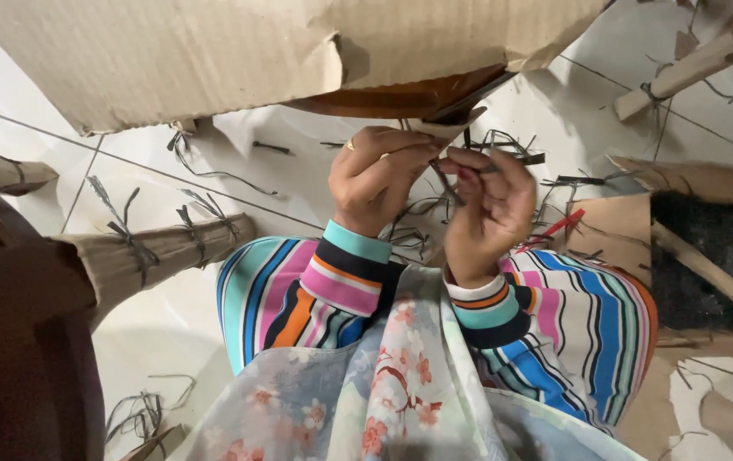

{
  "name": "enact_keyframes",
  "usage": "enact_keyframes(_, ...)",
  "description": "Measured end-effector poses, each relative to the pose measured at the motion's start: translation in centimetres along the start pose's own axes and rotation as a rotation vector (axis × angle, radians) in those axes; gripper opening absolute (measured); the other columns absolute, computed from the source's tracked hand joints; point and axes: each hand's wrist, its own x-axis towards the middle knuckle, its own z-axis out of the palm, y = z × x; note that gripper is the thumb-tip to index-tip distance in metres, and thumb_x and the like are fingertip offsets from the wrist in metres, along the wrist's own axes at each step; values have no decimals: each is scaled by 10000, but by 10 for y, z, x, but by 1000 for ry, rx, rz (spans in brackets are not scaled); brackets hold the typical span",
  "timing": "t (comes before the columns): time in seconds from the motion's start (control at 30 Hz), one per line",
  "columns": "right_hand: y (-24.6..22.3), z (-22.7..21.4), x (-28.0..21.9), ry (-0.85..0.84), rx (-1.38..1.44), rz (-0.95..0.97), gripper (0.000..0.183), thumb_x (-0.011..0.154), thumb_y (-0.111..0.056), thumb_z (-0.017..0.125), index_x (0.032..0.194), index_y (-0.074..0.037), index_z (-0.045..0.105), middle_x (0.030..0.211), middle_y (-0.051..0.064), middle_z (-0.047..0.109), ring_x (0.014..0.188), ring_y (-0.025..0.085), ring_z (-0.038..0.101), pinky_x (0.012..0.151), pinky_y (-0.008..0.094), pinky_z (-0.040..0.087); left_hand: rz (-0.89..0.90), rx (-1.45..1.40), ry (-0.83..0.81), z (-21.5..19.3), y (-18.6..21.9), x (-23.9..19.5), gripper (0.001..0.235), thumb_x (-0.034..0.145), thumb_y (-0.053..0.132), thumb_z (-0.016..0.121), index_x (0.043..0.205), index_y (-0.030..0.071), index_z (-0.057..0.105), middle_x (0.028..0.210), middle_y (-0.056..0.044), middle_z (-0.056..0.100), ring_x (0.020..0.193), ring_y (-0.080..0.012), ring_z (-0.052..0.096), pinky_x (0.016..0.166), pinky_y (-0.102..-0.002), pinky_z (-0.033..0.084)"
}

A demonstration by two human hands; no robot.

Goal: Wrapping wooden chair legs with protective paper and securing them with black ties for shipping.

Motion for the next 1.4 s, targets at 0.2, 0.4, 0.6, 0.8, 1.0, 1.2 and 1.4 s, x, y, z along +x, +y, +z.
enact_keyframes(0.2, 8, -18, -16, -87, 71, 8, 572, 1011, 159, 558, 1499, 51, 281, 933, 391, 702, 903, 438, 753, 860, 464, 588, -24, -45, 15, -5, 0, -2, 136, 943, 5, 721, 1065, 10, 781, 927, -139, 722, 742, -258, 687, 699, -370, 628)
enact_keyframes(0.4, -24, -4, 13, -260, -95, -275, 87, 905, 120, 690, 893, 90, 772, 848, 250, 773, 690, 369, 753, 610, 382, 599, -5, -35, -35, -8, -1, -6, 151, 982, 55, 680, 1081, 9, 785, 897, -138, 721, 714, -267, 680, 698, -373, 637)
enact_keyframes(0.6, -34, 0, 32, -412, 99, -344, 155, 923, 125, 622, 880, 112, 771, 894, 319, 763, 746, 439, 779, 514, 407, 585, -34, -102, -131, -17, 0, -5, 198, 1015, 69, 622, 1116, 27, 787, 1028, -115, 762, 819, -266, 740, 762, -361, 636)
enact_keyframes(0.8, -27, 5, 15, -327, 49, -424, 120, 898, 110, 628, 924, 116, 745, 961, 259, 775, 856, 356, 791, 711, 407, 674, -77, -165, -133, -12, 8, 3, 244, 1053, 120, 562, 1073, 32, 789, 1034, -127, 764, 805, -283, 734, 774, -367, 633)
enact_keyframes(1.0, -24, -5, 31, -239, -215, -355, 75, 958, 16, 764, 992, 76, 736, 1064, 223, 727, 929, 381, 749, 730, 404, 626, -85, -144, -94, -9, -2, -11, 198, 1031, 90, 578, 1029, 22, 764, 976, -110, 744, 807, -271, 726, 757, -372, 632)
enact_keyframes(1.2, -21, -5, 36, -219, -196, -346, 27, 901, 139, 784, 895, 113, 784, 895, 218, 720, 755, 342, 748, 637, 379, 645, -65, -65, -92, -9, -4, -15, 145, 1017, 87, 614, 1027, 28, 746, 955, -113, 725, 811, -285, 709, 739, -395, 628)
enact_keyframes(1.4, -12, -7, 38, -274, -243, -400, 77, 928, 155, 760, 972, 97, 786, 818, 170, 639, 667, 319, 692, 586, 400, 584, 5, 317, -143, -13, 3, -1, 236, 1058, 246, 554, 953, 86, 692, 803, -46, 623, 710, -240, 612, 732, -354, 540)
